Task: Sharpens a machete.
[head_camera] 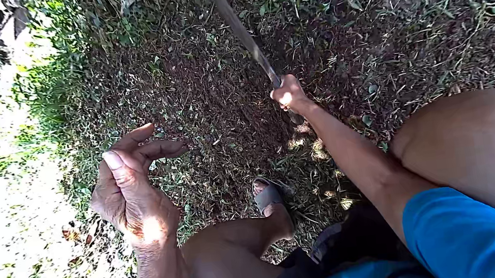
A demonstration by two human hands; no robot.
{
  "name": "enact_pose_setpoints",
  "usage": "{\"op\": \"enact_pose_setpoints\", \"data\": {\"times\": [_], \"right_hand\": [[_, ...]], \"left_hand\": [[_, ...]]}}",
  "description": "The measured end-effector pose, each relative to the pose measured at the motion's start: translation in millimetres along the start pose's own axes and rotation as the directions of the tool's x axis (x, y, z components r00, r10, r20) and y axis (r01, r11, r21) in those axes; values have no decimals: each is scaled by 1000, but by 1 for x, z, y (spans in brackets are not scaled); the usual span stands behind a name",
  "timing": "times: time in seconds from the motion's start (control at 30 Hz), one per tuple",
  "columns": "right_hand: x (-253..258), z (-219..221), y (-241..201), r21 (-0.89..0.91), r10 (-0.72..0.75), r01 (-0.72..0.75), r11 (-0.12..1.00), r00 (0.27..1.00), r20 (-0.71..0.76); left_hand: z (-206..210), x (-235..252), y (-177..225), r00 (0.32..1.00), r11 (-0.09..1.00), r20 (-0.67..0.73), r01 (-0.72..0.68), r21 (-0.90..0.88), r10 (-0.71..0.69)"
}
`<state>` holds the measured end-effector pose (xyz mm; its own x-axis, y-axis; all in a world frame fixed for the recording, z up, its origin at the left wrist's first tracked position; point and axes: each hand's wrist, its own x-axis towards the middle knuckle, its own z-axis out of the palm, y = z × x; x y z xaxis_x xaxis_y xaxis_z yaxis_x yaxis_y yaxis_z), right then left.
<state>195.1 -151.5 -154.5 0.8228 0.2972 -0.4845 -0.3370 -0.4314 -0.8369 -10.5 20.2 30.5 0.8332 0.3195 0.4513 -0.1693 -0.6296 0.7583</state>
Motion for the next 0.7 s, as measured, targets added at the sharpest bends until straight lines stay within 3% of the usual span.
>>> {"op": "enact_pose_setpoints", "data": {"times": [0.1,0.17,0.23,0.27,0.33,0.4,0.47,0.6,0.7], "right_hand": [[4,-19,-39,309,-171,253,917,948,-267],[11,-27,-62,541,-231,454,708,873,-430],[23,-25,-76,656,-183,513,553,843,-506],[31,-16,-72,670,-142,495,553,849,-509],[49,9,-38,598,-53,298,744,918,-392],[51,27,7,301,121,-95,949,990,-69],[40,38,34,-38,292,-290,956,941,173],[17,42,50,0,333,-341,940,919,210],[3,27,30,27,229,-234,972,966,124]], "left_hand": [[-13,-8,-1,999,999,-41,26,44,-24],[-21,-12,-4,998,998,-59,36,57,-33],[-24,-13,-5,997,998,-71,36,51,-33],[-24,-13,-5,997,998,-72,36,48,-32],[-18,-11,-3,998,999,-61,21,39,-18],[-10,-9,-1,999,999,-48,13,32,-11],[-7,-9,-1,1000,998,-15,20,54,-20],[-9,-12,1,999,998,-12,34,51,-33],[-13,-12,3,999,998,-28,38,40,-37]]}}
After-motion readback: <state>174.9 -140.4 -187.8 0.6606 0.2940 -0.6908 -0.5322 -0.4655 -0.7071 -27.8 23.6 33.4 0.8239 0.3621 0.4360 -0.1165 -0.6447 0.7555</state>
